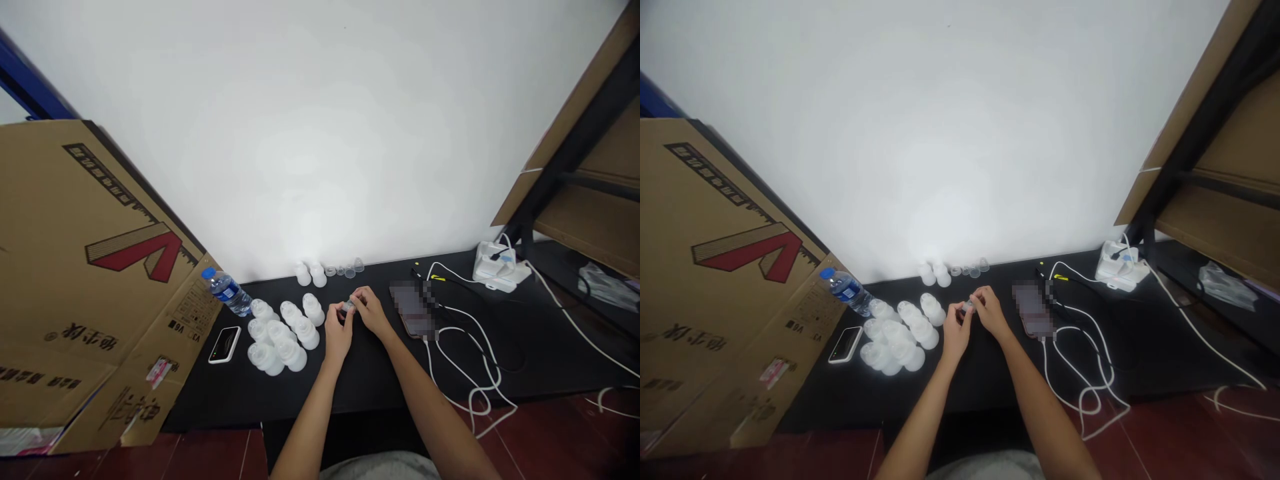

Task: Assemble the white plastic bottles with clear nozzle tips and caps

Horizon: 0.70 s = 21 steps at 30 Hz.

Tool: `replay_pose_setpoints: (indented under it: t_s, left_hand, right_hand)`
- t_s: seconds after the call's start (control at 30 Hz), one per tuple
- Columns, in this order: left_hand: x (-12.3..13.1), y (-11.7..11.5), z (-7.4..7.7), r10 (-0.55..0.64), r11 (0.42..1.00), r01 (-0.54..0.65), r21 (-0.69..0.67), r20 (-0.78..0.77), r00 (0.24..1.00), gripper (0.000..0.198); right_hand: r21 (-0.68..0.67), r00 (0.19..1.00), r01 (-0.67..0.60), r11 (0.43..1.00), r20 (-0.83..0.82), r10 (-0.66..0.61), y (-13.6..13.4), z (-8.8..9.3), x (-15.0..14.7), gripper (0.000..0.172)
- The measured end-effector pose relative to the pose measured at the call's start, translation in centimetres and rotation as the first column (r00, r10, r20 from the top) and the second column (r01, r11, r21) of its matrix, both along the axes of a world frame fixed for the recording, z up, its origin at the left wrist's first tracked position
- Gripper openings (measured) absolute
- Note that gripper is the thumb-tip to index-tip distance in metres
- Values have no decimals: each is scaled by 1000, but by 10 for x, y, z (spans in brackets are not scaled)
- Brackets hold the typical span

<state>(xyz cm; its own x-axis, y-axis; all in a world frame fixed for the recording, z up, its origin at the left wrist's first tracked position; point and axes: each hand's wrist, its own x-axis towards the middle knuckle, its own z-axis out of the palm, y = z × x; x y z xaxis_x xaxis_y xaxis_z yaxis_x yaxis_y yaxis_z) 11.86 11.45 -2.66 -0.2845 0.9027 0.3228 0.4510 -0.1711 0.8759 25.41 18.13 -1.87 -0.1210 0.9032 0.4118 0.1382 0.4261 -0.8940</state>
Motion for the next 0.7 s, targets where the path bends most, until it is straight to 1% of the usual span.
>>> replay_pose_setpoints:
  t_s: [0.13,0.27,0.4,0.57,0.7]
  left_hand:
    - [-2,0,-1,-36,999,36,-10,-22,999,41]
    - [-2,1,-2,-39,999,39,3,-13,999,41]
    - [-1,0,-1,-14,1000,14,3,12,1000,41]
    - [-1,-1,0,-13,1000,13,0,2,1000,40]
    - [-2,-1,-1,-41,999,41,0,-9,999,39]
  right_hand:
    - [-50,999,23,998,-23,-24,5,-8,0,30]
    - [-111,998,29,993,-49,-35,8,-14,1,36]
    - [-104,998,23,994,-51,-28,8,-14,0,37]
    - [-39,997,-19,999,-74,16,7,-10,2,34]
    - [-71,997,12,997,-78,-18,10,-12,4,38]
